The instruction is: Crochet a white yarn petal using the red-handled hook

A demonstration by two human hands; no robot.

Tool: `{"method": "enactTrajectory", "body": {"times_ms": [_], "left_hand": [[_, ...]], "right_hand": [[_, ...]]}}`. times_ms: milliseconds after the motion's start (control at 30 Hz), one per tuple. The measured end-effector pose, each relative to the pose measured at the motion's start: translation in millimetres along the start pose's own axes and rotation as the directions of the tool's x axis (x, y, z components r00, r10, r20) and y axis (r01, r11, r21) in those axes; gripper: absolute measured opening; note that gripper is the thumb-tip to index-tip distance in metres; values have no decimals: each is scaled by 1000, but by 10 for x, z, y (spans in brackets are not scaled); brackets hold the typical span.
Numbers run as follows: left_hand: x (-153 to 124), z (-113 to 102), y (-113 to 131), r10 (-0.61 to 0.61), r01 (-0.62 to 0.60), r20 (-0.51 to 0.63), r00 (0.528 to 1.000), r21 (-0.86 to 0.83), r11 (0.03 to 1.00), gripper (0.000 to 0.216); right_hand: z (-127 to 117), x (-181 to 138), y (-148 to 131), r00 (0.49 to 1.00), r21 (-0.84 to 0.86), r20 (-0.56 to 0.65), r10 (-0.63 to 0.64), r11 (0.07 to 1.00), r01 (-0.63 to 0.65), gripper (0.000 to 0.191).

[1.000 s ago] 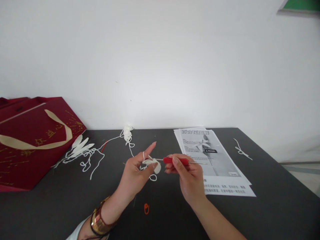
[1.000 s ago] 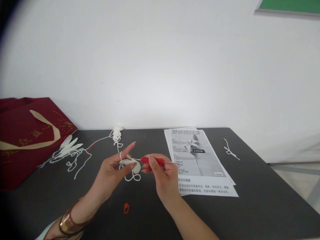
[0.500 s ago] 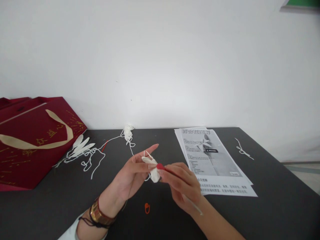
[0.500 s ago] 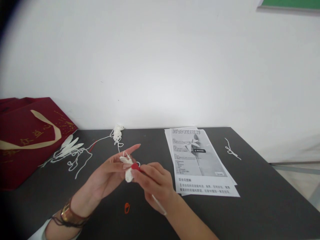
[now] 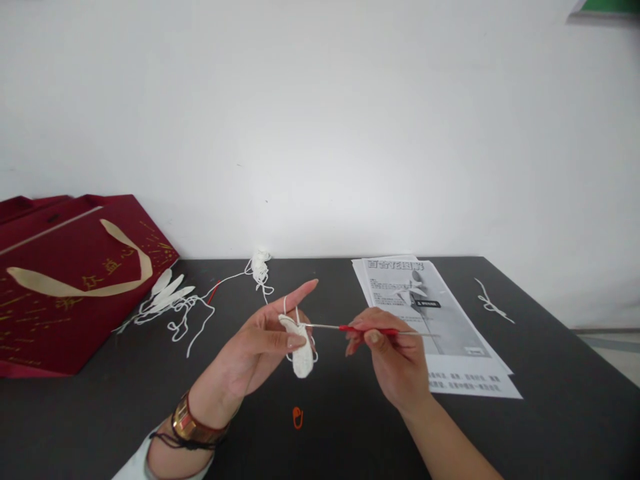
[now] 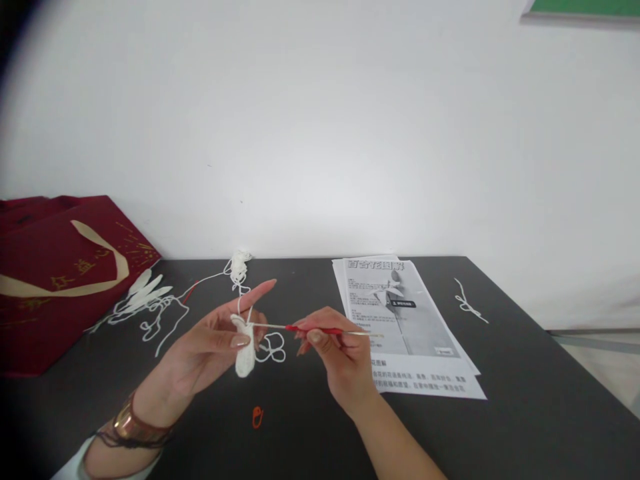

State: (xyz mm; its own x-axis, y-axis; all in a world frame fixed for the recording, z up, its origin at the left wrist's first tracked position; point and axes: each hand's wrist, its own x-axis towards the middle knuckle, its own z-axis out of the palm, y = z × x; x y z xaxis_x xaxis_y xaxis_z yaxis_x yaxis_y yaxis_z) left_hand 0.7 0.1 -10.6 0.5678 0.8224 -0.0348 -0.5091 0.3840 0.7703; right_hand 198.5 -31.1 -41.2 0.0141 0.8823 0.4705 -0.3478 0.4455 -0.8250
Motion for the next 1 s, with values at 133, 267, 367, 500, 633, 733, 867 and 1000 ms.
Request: {"method": "enactTrajectory", "body": {"times_ms": [133, 267, 367, 500, 633, 733, 867, 1000], "left_hand": [[-26, -14, 18, -22, 22, 16, 1000, 9, 1000, 73], [-32, -20, 30, -57, 58, 32, 998, -11, 998, 73], [-40, -15, 39, -97, 98, 37, 995, -38, 994, 73], [-53, -28, 45, -157, 161, 62, 986, -62, 985, 74], [-52, -66, 48, -176, 180, 71, 982, -53, 982, 74], [-56, -78, 48, -187, 188, 78, 979, -16, 982, 72], [-81, -39, 51, -120, 109, 79, 990, 124, 986, 60], [-89, 34, 44, 17, -32, 43, 999, 369, 929, 51]], "right_hand": [[-37, 3, -34, 1000, 16, 15, 4, 1000, -4, 12], [-65, 16, -57, 999, 25, 35, 2, 1000, -3, 12], [-78, 34, -73, 999, 27, 51, 9, 1000, -10, 12], [-86, 49, -97, 998, 30, 62, 11, 999, -13, 11], [-93, 57, -122, 997, 54, 74, -1, 999, -3, 10], [-90, 67, -138, 997, 110, 77, 28, 993, -36, 10], [-55, 83, -121, 981, 257, -2, 195, 948, -188, 11], [6, 93, -33, 888, 447, -56, 456, 807, -386, 15]]}}
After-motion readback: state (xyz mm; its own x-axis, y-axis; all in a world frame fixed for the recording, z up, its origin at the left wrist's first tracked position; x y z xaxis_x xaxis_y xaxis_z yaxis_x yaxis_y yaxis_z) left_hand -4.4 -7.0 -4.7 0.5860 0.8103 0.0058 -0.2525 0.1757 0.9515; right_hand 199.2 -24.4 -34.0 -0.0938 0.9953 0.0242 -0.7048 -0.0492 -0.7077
